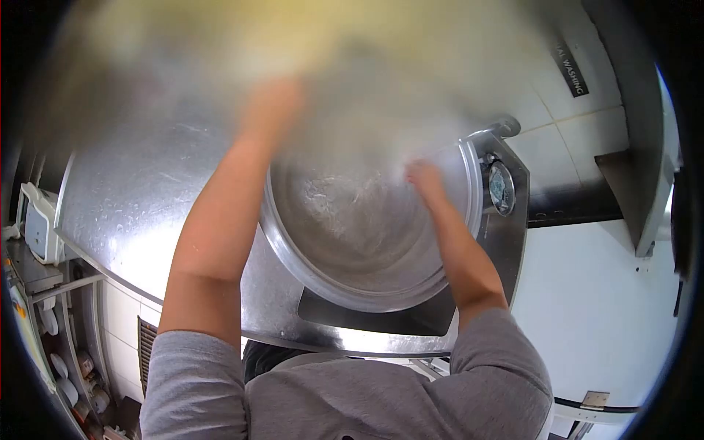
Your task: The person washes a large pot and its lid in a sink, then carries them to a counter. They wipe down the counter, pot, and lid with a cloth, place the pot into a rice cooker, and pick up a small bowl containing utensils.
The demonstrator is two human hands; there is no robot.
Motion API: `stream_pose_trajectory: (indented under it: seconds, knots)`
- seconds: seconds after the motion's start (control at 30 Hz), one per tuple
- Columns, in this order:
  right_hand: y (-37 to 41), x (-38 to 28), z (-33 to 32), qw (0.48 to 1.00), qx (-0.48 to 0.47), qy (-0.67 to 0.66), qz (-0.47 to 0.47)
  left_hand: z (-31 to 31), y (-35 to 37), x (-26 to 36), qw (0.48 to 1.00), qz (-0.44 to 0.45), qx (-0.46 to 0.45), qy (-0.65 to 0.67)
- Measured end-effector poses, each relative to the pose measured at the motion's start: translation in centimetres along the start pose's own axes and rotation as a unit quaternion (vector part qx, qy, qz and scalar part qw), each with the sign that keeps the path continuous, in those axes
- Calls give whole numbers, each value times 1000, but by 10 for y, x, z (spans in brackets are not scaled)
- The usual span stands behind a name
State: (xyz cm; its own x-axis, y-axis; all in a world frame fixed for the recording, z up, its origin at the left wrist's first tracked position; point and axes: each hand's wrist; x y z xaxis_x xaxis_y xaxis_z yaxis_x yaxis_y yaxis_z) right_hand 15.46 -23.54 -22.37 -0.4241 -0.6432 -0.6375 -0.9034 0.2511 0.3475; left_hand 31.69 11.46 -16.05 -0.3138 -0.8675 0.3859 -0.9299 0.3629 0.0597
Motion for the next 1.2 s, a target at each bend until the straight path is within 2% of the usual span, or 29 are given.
stream_pose_trajectory:
  seconds: [0.03, 0.07, 0.1, 0.17, 0.23, 0.27, 0.3, 0.33, 0.43, 0.5, 0.53, 0.6, 0.63, 0.7, 0.73, 0.8, 0.83, 0.9, 0.93, 1.0, 1.03, 1.1, 1.13, 1.2]
  knots:
    - [35, -23, -28, 995, 92, 22, -19, -7, 5, 5, 1000, 4, 4, -2]
    - [67, -25, -51, 973, 174, 134, -62, -17, 13, 12, 1000, -3, -1, 11]
    - [99, -26, -67, 931, 253, 244, -103, -26, 20, 18, 1000, -11, -7, 23]
    - [169, -55, -68, 879, 341, 325, 80, -40, 31, 29, 1000, -7, -6, 25]
    - [192, -7, -54, 945, 257, 90, 178, -46, 36, 35, 1000, -3, -6, 23]
    - [202, 0, -53, 945, 259, 84, 180, -42, 37, 34, 1000, -7, -9, 24]
    - [210, 5, -49, 957, 241, -108, 124, -37, 39, 33, 1000, -12, -14, 24]
    - [219, 10, -45, 929, 214, -296, 63, -34, 44, 30, 1000, -7, -16, 15]
    - [250, 11, -56, 918, 209, -328, 74, -34, 71, 26, 998, 11, -40, 50]
    - [271, 4, -83, 922, 206, -318, 81, -33, 96, 28, 985, -4, -119, 125]
    - [284, 3, -100, 928, 203, -299, 88, -28, 103, 33, 985, -1, -128, 118]
    - [301, 4, -138, 945, 190, -248, 95, -13, 112, 37, 919, -60, -199, 336]
    - [307, 2, -149, 927, 189, -314, 75, -3, 114, 41, 919, -59, -203, 333]
    - [317, 23, -166, 914, 286, -270, 100, 28, 111, 55, 890, -83, -245, 376]
    - [324, 16, -169, 914, 288, -269, 100, 59, 109, 58, 868, -96, -241, 424]
    - [346, -17, -178, 904, 254, -342, 33, 89, 118, 88, 811, -112, -260, 512]
    - [354, -32, -179, 902, 263, -340, 37, 94, 130, 109, 776, -115, -284, 551]
    - [361, -62, -182, 922, 325, -203, 43, 153, 133, 126, 625, -196, -321, 684]
    - [362, -72, -186, 920, 335, -200, 48, 191, 133, 135, 623, -190, -331, 683]
    - [362, -94, -190, 937, 327, -117, 21, 248, 139, 153, 556, -229, -361, 713]
    - [362, -102, -191, 936, 333, -113, 25, 252, 147, 174, 554, -225, -368, 713]
    - [363, -112, -194, 948, 302, -97, -12, 259, 165, 222, 524, -266, -295, 753]
    - [366, -116, -194, 948, 306, -93, -8, 259, 169, 237, 521, -264, -302, 754]
    - [373, -120, -191, 954, 287, -68, -47, 261, 176, 260, 471, -188, -401, 763]
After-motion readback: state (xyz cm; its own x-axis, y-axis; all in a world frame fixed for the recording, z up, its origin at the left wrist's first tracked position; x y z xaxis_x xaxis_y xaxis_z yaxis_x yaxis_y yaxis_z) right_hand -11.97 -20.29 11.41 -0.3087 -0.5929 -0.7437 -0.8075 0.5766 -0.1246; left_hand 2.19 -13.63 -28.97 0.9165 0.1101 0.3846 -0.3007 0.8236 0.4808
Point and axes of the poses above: each hand's wrist, its own y-axis away from the middle knuckle, its own z-axis out of the palm, x = y × z, and after that the axes turned 12 degrees about -x, right-handed
